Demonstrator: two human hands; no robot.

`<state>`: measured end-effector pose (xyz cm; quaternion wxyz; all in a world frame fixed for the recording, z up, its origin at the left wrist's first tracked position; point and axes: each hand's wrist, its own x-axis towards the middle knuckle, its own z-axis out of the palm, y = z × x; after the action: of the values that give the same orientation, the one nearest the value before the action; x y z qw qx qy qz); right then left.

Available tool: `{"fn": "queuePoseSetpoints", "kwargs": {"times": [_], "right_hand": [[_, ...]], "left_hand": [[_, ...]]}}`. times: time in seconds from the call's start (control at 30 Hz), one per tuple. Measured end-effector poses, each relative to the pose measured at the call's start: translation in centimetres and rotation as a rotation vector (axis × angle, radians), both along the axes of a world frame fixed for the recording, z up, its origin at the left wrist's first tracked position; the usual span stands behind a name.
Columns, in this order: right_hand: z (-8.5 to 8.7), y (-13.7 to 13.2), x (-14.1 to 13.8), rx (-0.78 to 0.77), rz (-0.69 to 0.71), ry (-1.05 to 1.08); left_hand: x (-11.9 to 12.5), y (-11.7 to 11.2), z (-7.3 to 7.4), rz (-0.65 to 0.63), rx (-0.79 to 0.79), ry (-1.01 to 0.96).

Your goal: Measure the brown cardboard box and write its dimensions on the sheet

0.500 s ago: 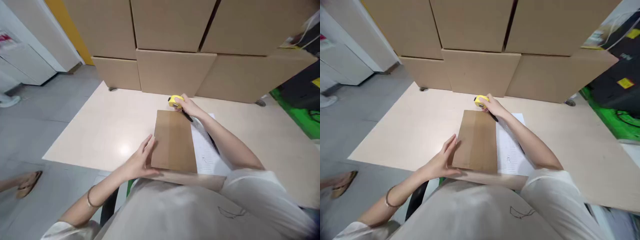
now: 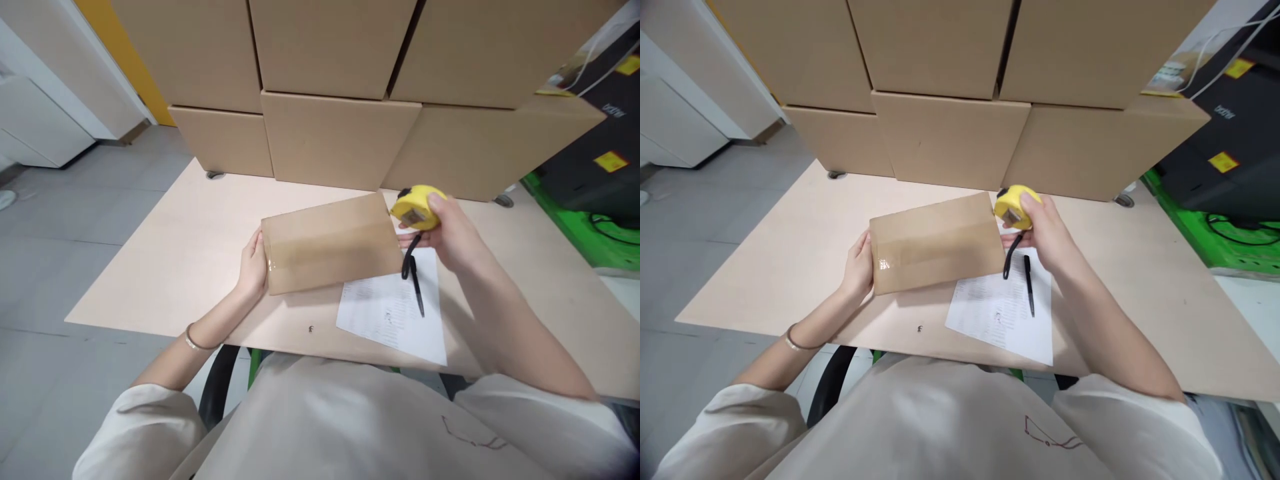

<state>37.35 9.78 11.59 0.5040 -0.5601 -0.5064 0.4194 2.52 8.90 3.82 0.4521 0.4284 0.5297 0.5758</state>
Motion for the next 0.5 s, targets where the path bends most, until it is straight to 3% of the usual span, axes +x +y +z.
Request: {"fn": "queuePoseSetpoints", "kwargs": {"times": [0.13, 0.3, 0.4, 0.5], "right_hand": [[-1.9, -4.3, -0.8, -0.188, -0.096, 0.143], [-4.7, -5.4, -0.6, -0.32, -0.055, 0.167], [-4.7, -5.1, 0.4, -0.25, -0.118, 0.036], [-3.1, -4.0, 0.1, -0.199, -0.098, -0.067]], "left_hand": [[0.8, 1.3, 0.2, -0.088, -0.158, -0.056], [0.1, 2.2, -0.5, -0.178, -0.205, 0.016], [-0.2, 2.0, -0.9, -0.198, -0.197, -0.002], [-0.5, 1.3, -1.2, -0.273, -0.154, -0.051]]}}
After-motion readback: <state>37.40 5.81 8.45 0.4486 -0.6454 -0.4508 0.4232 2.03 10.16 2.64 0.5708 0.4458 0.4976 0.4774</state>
